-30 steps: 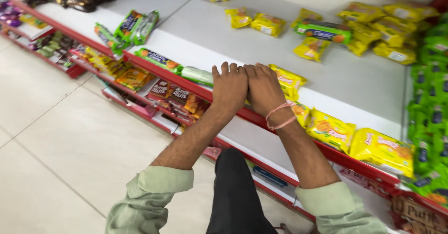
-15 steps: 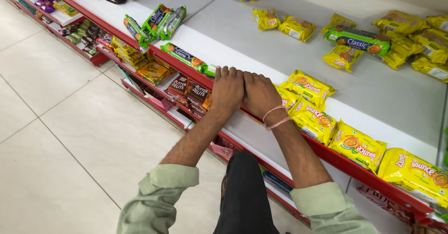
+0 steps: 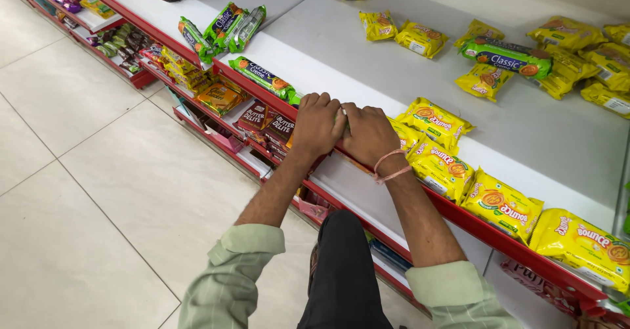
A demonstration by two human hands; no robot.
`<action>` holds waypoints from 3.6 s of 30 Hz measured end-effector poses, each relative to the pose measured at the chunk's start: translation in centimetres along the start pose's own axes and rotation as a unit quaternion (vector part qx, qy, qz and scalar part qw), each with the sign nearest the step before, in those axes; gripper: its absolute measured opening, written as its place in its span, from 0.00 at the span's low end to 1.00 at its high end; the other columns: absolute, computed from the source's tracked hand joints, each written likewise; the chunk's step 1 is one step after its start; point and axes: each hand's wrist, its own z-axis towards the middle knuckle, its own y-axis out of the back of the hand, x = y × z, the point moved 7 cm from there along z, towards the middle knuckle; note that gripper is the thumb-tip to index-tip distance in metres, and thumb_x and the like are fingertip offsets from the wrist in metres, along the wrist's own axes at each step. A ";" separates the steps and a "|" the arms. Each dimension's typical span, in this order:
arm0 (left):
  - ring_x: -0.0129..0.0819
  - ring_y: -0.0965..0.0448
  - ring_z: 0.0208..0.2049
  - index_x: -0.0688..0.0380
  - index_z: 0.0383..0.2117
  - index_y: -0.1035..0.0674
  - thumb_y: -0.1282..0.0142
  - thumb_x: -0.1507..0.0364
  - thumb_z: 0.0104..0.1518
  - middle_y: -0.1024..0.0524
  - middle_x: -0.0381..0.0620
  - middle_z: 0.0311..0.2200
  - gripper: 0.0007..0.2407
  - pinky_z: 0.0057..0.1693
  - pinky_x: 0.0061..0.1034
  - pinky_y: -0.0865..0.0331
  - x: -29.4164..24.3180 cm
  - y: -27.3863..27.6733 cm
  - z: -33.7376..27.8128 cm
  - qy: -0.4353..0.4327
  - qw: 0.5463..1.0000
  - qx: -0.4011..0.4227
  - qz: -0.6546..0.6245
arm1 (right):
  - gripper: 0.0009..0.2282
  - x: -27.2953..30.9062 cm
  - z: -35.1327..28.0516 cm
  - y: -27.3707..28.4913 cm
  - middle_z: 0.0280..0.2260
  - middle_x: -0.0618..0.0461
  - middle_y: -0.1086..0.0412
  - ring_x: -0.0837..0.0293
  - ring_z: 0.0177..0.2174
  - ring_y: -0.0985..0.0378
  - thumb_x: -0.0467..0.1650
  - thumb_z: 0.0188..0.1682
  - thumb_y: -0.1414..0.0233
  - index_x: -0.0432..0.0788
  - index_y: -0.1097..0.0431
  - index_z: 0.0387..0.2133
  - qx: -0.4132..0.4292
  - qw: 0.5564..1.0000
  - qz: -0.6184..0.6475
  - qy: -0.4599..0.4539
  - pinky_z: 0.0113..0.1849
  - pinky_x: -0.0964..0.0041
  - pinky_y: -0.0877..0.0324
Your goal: Organizing and arranging various snack packages on grocery store shelves.
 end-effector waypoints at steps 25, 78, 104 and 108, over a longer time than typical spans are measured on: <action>0.52 0.24 0.43 0.62 0.32 0.18 0.51 0.67 0.61 0.21 0.54 0.34 0.12 0.58 0.46 0.35 1.4 0.2 0.2 0.019 0.997 0.063 -0.031 | 0.19 0.7 0.1 0.8 0.33 0.34 0.25 0.36 0.40 0.25 0.32 0.45 0.45 0.38 0.33 0.49 0.025 1.000 0.017 0.005 0.49 0.45 0.34; 0.49 0.20 0.44 0.54 0.36 0.14 0.50 0.68 0.55 0.18 0.50 0.41 0.11 0.53 0.38 0.29 8.4 -6.5 5.4 0.067 0.954 0.264 -0.128 | 0.16 0.1 3.0 -1.3 0.49 0.42 0.28 0.42 0.49 0.27 0.41 0.46 0.43 0.55 0.23 0.46 0.093 0.992 0.011 -0.081 0.48 0.44 0.32; 0.59 0.18 0.30 0.54 0.43 0.20 0.52 0.57 0.64 0.25 0.61 0.38 0.16 0.37 0.48 0.23 10.7 -1.9 3.2 0.175 0.980 0.078 0.053 | 0.23 -0.6 3.5 -2.7 0.62 0.35 0.41 0.34 0.60 0.40 0.38 0.48 0.43 0.60 0.35 0.59 0.150 0.982 0.003 -0.118 0.58 0.40 0.43; 0.59 0.17 0.31 0.53 0.44 0.20 0.53 0.57 0.65 0.26 0.61 0.39 0.16 0.38 0.49 0.23 10.5 -1.4 3.3 0.208 0.974 0.076 0.048 | 0.25 -1.3 4.3 -3.6 0.59 0.34 0.43 0.35 0.59 0.42 0.38 0.44 0.40 0.59 0.35 0.57 0.124 0.986 -0.023 -0.105 0.53 0.35 0.46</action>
